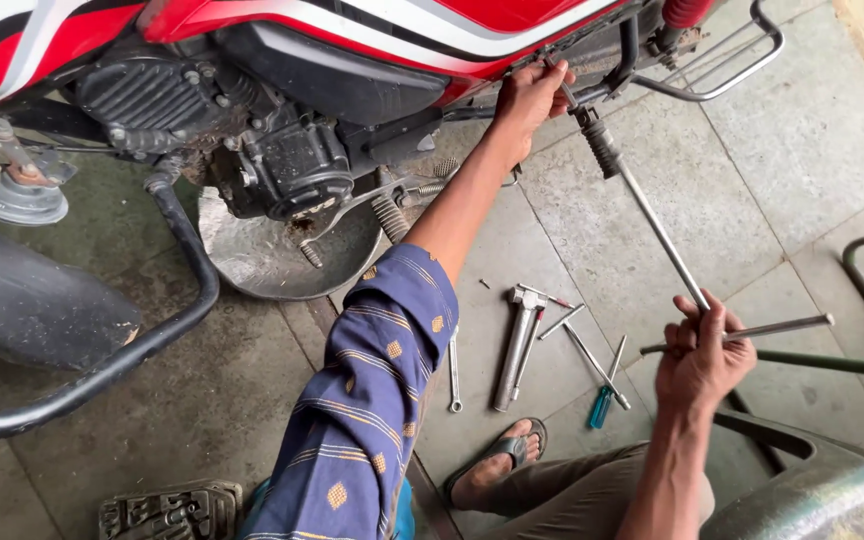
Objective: The person sits on a low stool beside a red motorcycle and uses a T-handle socket wrench to loosen and remove bolts from the motorcycle's side panel near the footrest area. They reposition the wrench on different bolts, steady the panel with one hand, and set removed fasteners on the ground among other tools.
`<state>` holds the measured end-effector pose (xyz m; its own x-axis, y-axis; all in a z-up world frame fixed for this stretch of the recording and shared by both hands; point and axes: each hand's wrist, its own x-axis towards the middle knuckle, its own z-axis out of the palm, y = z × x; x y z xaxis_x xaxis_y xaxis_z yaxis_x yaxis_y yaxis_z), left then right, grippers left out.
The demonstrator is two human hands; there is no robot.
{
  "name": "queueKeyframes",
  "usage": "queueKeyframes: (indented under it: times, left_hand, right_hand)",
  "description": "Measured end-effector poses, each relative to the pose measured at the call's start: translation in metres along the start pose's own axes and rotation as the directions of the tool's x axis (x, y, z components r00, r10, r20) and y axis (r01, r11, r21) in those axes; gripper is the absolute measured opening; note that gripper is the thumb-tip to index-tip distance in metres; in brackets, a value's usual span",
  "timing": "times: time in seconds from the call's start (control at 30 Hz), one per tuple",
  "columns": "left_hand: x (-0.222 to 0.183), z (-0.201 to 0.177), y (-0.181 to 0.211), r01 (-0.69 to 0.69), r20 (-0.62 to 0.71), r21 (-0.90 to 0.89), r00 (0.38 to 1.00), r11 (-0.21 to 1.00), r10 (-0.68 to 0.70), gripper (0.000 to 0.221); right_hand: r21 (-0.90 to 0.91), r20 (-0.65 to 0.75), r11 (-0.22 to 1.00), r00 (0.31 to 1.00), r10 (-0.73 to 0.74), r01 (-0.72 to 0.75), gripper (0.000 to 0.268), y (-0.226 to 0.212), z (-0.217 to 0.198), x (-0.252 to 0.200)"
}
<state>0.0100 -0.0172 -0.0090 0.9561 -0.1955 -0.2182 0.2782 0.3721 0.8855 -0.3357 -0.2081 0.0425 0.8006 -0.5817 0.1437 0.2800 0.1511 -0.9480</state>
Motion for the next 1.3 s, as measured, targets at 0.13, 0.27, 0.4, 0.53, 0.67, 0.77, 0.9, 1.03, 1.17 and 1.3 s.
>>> queueKeyframes:
  times: [0.13,0.27,0.4,0.53,0.67,0.77,0.9,1.03,1.17,1.3]
  left_hand:
    - [0.007,-0.002,-0.011,0.005,0.002,-0.022,1.0,1.0,-0.005,0.03]
    - [0.008,-0.005,-0.011,-0.011,0.012,-0.018,1.0,1.0,0.011,0.031]
    - [0.007,-0.003,-0.007,0.0,0.006,-0.004,1.0,1.0,0.0,0.029]
    - [0.015,-0.002,-0.019,0.009,0.006,0.003,1.0,1.0,-0.009,0.027]
    - [0.01,-0.002,-0.012,0.012,0.003,0.011,1.0,1.0,-0.012,0.027]
    - [0.011,0.0,-0.012,0.011,0.002,0.006,1.0,1.0,-0.011,0.027]
    - [0.011,-0.001,-0.013,0.001,0.002,0.001,1.0,1.0,-0.001,0.029]
    - [0.013,-0.001,-0.014,-0.003,0.001,-0.009,1.0,1.0,0.003,0.028]
    - [0.014,-0.001,-0.017,-0.003,0.012,-0.019,1.0,1.0,0.004,0.028]
    - [0.018,-0.002,-0.023,-0.009,0.022,-0.021,1.0,1.0,0.009,0.028]
  right_hand:
    - [-0.009,0.004,0.994,0.994,-0.105,0.105,0.02,0.02,0.025,0.004]
    - [-0.061,-0.007,0.992,0.993,-0.114,0.113,0.021,0.025,0.05,0.003]
    - [0.009,-0.063,0.996,0.995,-0.083,0.084,0.02,0.032,0.051,0.009]
    - [-0.042,-0.036,0.994,0.995,-0.098,0.096,0.021,0.04,0.049,0.011]
    - [0.027,-0.059,0.999,0.998,-0.036,0.037,0.02,0.04,0.048,0.014]
    - [0.041,-0.048,0.999,0.999,-0.026,0.028,0.02,0.04,0.039,0.015]
    - [0.11,-0.032,0.994,0.999,-0.002,0.005,0.02,0.038,0.035,0.012]
    - [0.114,-0.033,0.994,0.999,0.003,0.001,0.019,0.038,0.037,0.014]
    - [0.097,-0.033,0.995,0.999,-0.002,0.005,0.02,0.038,0.041,0.015]
    - [0.108,-0.053,0.994,0.998,0.025,-0.019,0.019,0.042,0.041,0.017]
